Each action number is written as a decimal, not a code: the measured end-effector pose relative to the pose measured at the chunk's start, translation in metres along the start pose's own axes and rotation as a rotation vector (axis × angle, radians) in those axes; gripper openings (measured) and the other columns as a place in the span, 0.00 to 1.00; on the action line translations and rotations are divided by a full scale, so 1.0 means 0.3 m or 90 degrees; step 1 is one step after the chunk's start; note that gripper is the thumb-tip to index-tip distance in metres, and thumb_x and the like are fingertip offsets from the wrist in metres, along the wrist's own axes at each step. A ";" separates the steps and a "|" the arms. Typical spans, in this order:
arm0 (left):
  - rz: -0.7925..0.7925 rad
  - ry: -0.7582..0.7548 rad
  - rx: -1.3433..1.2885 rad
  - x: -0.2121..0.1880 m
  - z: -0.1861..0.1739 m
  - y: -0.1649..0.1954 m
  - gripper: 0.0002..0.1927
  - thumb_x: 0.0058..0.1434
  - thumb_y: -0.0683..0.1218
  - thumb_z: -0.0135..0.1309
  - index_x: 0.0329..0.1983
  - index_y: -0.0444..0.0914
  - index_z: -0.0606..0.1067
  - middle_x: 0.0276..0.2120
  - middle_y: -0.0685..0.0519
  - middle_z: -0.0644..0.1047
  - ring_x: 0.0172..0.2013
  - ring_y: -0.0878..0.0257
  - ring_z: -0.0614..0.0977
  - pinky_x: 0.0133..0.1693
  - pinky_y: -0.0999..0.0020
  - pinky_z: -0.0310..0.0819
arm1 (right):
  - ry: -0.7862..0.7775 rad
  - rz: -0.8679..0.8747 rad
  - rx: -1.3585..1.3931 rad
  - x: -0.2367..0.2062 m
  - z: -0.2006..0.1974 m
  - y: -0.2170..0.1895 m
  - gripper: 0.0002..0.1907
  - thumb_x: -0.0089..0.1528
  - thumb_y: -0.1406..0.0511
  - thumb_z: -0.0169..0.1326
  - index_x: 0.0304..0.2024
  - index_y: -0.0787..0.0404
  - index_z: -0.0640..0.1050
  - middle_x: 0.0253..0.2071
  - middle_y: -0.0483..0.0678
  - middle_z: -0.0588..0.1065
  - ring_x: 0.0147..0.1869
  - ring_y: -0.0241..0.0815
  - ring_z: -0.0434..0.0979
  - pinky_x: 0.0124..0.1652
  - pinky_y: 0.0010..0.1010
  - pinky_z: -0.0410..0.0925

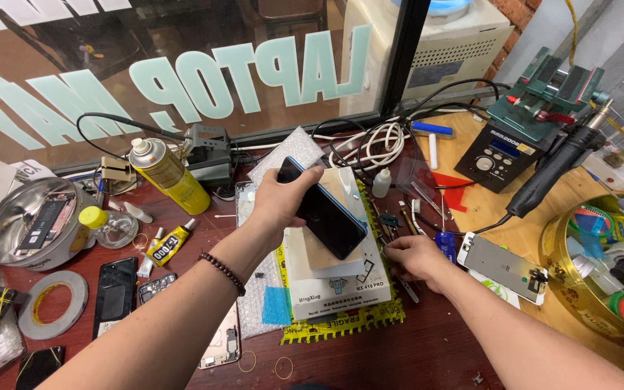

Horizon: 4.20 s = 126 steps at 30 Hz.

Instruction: The person wraps rubber bands around a phone back cover and sets it aside, then picks up another phone, tests its screen, and uses a pry tool to open the phone's back cover on the workbench.

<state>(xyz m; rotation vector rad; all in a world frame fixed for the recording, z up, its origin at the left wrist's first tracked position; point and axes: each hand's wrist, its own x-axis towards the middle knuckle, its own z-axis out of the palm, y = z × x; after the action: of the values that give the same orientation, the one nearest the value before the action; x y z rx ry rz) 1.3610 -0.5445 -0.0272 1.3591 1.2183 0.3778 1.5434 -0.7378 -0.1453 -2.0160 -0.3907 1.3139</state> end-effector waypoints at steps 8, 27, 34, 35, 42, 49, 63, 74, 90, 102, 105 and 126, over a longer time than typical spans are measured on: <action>-0.022 0.033 0.026 -0.007 -0.003 0.021 0.36 0.45 0.62 0.63 0.52 0.38 0.70 0.39 0.50 0.79 0.33 0.61 0.81 0.27 0.65 0.75 | -0.083 -0.118 -0.027 -0.030 0.072 -0.062 0.31 0.56 0.55 0.63 0.60 0.58 0.75 0.41 0.48 0.82 0.39 0.36 0.81 0.38 0.30 0.74; 0.096 0.120 0.438 0.034 0.096 -0.015 0.48 0.43 0.68 0.71 0.59 0.35 0.70 0.50 0.36 0.73 0.48 0.42 0.81 0.46 0.55 0.80 | 0.078 -0.365 -0.034 -0.064 0.080 -0.253 0.11 0.64 0.62 0.55 0.43 0.61 0.82 0.27 0.43 0.79 0.26 0.31 0.74 0.29 0.26 0.69; -0.008 -0.026 0.127 0.097 -0.040 -0.057 0.37 0.53 0.57 0.64 0.63 0.38 0.67 0.39 0.43 0.79 0.35 0.53 0.84 0.34 0.56 0.80 | 0.084 -0.395 -0.187 -0.098 0.130 -0.337 0.10 0.61 0.61 0.59 0.42 0.58 0.83 0.27 0.43 0.80 0.27 0.33 0.79 0.30 0.27 0.73; -0.015 -0.042 0.099 0.114 -0.099 -0.055 0.30 0.58 0.54 0.61 0.60 0.37 0.71 0.38 0.46 0.80 0.33 0.56 0.83 0.32 0.61 0.80 | 0.083 -0.383 -0.212 -0.097 0.128 -0.343 0.11 0.61 0.60 0.59 0.42 0.57 0.83 0.27 0.43 0.80 0.27 0.34 0.80 0.31 0.28 0.73; -0.095 0.050 -0.044 0.109 -0.392 -0.184 0.12 0.62 0.47 0.60 0.45 0.36 0.77 0.35 0.49 0.77 0.28 0.62 0.76 0.27 0.65 0.71 | 0.158 -0.409 -0.335 -0.103 0.125 -0.346 0.14 0.53 0.59 0.66 0.39 0.57 0.83 0.26 0.44 0.79 0.31 0.38 0.81 0.36 0.32 0.73; -0.119 -0.095 -0.069 0.048 -0.249 -0.276 0.11 0.62 0.47 0.58 0.43 0.36 0.76 0.32 0.50 0.78 0.28 0.61 0.79 0.28 0.65 0.75 | 0.175 -0.355 -0.397 -0.100 0.106 -0.361 0.15 0.52 0.60 0.67 0.40 0.56 0.82 0.29 0.45 0.79 0.34 0.40 0.80 0.37 0.34 0.73; -0.012 -0.168 0.032 -0.023 0.005 -0.123 0.34 0.57 0.45 0.61 0.67 0.38 0.63 0.36 0.45 0.80 0.27 0.58 0.82 0.24 0.62 0.78 | 0.219 -0.276 -0.448 -0.136 0.128 -0.364 0.16 0.55 0.57 0.66 0.44 0.53 0.81 0.31 0.45 0.81 0.38 0.43 0.83 0.42 0.37 0.74; 0.109 -0.126 0.251 -0.035 -0.005 -0.059 0.53 0.47 0.48 0.70 0.74 0.42 0.55 0.34 0.45 0.81 0.24 0.57 0.83 0.23 0.63 0.79 | 0.165 -0.390 -0.376 -0.089 0.114 -0.347 0.12 0.59 0.61 0.61 0.44 0.57 0.81 0.30 0.45 0.81 0.35 0.40 0.81 0.39 0.34 0.73; 0.080 -0.174 0.407 0.011 -0.002 -0.005 0.54 0.44 0.52 0.73 0.71 0.41 0.57 0.34 0.45 0.82 0.23 0.58 0.81 0.22 0.61 0.77 | 0.393 0.006 -0.153 -0.105 -0.114 0.094 0.17 0.59 0.66 0.56 0.52 0.52 0.82 0.40 0.52 0.82 0.43 0.51 0.83 0.38 0.43 0.72; 0.042 -0.151 0.424 -0.007 -0.010 0.003 0.56 0.43 0.52 0.73 0.73 0.45 0.56 0.37 0.47 0.82 0.25 0.59 0.83 0.23 0.62 0.80 | 0.393 -0.073 -0.415 -0.062 -0.116 0.004 0.18 0.60 0.54 0.61 0.50 0.50 0.83 0.48 0.52 0.82 0.55 0.55 0.80 0.54 0.46 0.72; 0.038 -0.135 0.429 -0.024 -0.004 0.009 0.56 0.43 0.51 0.74 0.73 0.45 0.57 0.38 0.47 0.82 0.27 0.58 0.83 0.24 0.62 0.81 | 0.390 -0.193 -0.402 0.006 -0.179 -0.051 0.19 0.59 0.60 0.59 0.52 0.56 0.81 0.49 0.53 0.82 0.55 0.55 0.81 0.56 0.44 0.72; -0.070 0.001 0.339 -0.143 0.038 0.024 0.64 0.47 0.45 0.72 0.79 0.46 0.42 0.44 0.42 0.81 0.34 0.55 0.85 0.32 0.63 0.81 | 0.359 -0.028 -0.499 0.192 -0.243 -0.148 0.17 0.58 0.59 0.59 0.47 0.56 0.83 0.54 0.60 0.79 0.61 0.61 0.77 0.57 0.50 0.70</action>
<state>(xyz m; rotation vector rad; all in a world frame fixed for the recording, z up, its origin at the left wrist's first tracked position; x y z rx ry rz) 1.3564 -0.5833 -0.0049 1.7278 1.4483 -0.0324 1.6388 -0.7004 -0.1358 -2.8718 -0.7459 0.5249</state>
